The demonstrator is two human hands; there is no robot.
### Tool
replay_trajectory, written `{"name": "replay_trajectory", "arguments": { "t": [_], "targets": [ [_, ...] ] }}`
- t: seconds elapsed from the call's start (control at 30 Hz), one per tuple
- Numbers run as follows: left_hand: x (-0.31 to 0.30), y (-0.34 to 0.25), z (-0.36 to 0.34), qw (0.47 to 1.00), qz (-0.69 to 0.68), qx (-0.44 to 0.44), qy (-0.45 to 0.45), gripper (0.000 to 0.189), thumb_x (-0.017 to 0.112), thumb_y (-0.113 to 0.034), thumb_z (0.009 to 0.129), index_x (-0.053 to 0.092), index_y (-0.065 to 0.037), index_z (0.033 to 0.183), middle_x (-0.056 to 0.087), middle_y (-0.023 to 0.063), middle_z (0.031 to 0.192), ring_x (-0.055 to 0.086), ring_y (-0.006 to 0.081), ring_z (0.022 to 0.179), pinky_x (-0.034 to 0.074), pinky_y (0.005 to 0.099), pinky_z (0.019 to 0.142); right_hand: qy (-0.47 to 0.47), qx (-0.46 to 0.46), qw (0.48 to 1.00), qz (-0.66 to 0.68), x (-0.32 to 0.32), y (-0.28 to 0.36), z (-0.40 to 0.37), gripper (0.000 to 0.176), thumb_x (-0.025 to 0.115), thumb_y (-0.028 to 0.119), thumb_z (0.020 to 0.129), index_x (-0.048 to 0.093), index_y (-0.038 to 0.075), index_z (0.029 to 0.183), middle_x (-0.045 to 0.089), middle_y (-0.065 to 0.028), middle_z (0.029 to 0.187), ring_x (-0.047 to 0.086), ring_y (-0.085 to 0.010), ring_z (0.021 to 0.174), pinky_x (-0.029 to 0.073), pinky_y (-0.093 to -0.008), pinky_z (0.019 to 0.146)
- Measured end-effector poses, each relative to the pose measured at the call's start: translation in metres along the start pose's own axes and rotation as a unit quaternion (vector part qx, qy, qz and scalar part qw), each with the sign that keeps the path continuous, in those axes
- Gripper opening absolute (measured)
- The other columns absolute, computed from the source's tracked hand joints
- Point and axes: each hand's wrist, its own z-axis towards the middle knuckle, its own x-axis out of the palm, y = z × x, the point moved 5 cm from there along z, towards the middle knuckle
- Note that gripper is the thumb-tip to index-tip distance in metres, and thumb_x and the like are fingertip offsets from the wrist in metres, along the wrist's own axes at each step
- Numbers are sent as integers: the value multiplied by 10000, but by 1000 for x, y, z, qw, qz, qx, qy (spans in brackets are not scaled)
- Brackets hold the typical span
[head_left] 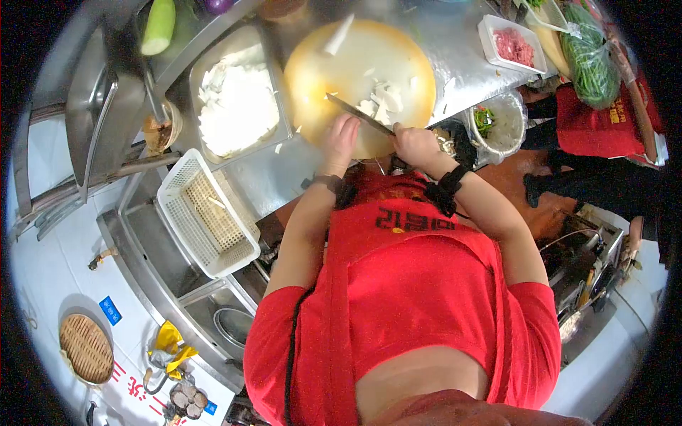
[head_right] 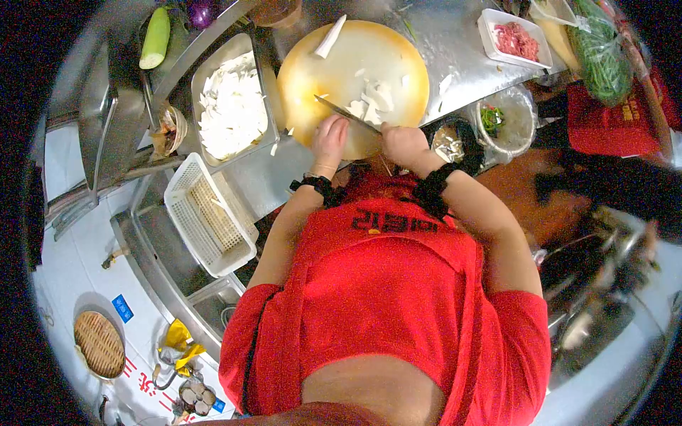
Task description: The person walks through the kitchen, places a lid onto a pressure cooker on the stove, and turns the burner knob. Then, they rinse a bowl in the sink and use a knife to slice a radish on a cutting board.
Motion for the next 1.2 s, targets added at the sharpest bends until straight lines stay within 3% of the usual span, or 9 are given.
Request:
{"name": "replay_trajectory", "arguments": {
  "t": [0.2,0.6,0.67,0.73,0.77,0.87,1.0,1.1,1.2],
  "targets": [
    [3,3,-3,1000,-9,-1,-5,120,632,-121,754,610,-80,864,578,55,931,562,254,847,456,362,730,4,6,999,49,-30,-7,-21,258,449,266,858,508,15,870,610,-200,687,620,-350,655,491,-458,567],
    [8,6,-7,1000,-25,-18,-3,123,625,-103,758,612,-49,868,574,83,956,549,274,885,452,373,758,-4,-27,1000,2,-26,-8,-26,185,475,200,820,518,22,844,615,-164,651,622,-315,587,488,-433,490],
    [14,11,-14,999,-29,-27,-3,125,625,-102,760,613,-40,868,575,95,967,548,281,896,453,372,772,-4,-24,1000,3,-17,-10,-22,259,496,287,845,517,30,830,603,-161,618,614,-318,570,484,-425,495],
    [11,10,-12,999,-16,-27,9,132,625,-105,767,615,-25,872,576,120,993,545,294,925,453,372,809,-95,-79,992,-16,-13,-8,-22,246,509,292,831,534,54,772,581,-129,544,596,-289,480,469,-399,424],
    [11,10,-12,999,-14,-33,8,131,617,-112,775,618,-30,876,578,122,990,546,291,928,453,375,810,-75,-79,994,-26,-6,-9,-19,211,509,263,820,536,59,775,581,-123,541,597,-274,472,465,-391,408],
    [11,10,-12,999,6,-29,31,117,586,-124,807,614,-31,871,573,132,973,543,306,909,450,384,793,46,-26,998,-15,-22,0,-20,214,461,168,788,561,21,906,649,-143,726,649,-268,641,513,-379,534],
    [13,10,-10,998,-14,-32,43,118,581,-122,813,608,-28,878,570,133,968,538,311,903,448,387,777,-60,-45,997,-20,1,0,-7,148,512,180,757,550,48,811,619,-123,610,622,-258,520,490,-379,450],
    [8,6,-5,999,-14,-19,30,121,578,-122,814,607,-24,878,570,131,965,538,308,900,442,388,780,17,-28,999,-3,5,4,2,186,503,173,763,557,22,858,643,-152,720,647,-271,644,516,-372,575],
    [6,5,-6,998,9,-26,50,123,574,-128,818,610,-20,865,571,132,969,539,305,898,435,386,792,12,-15,1000,21,1,2,-1,202,497,180,768,556,22,879,641,-165,744,644,-295,668,511,-396,582]
  ]
}}
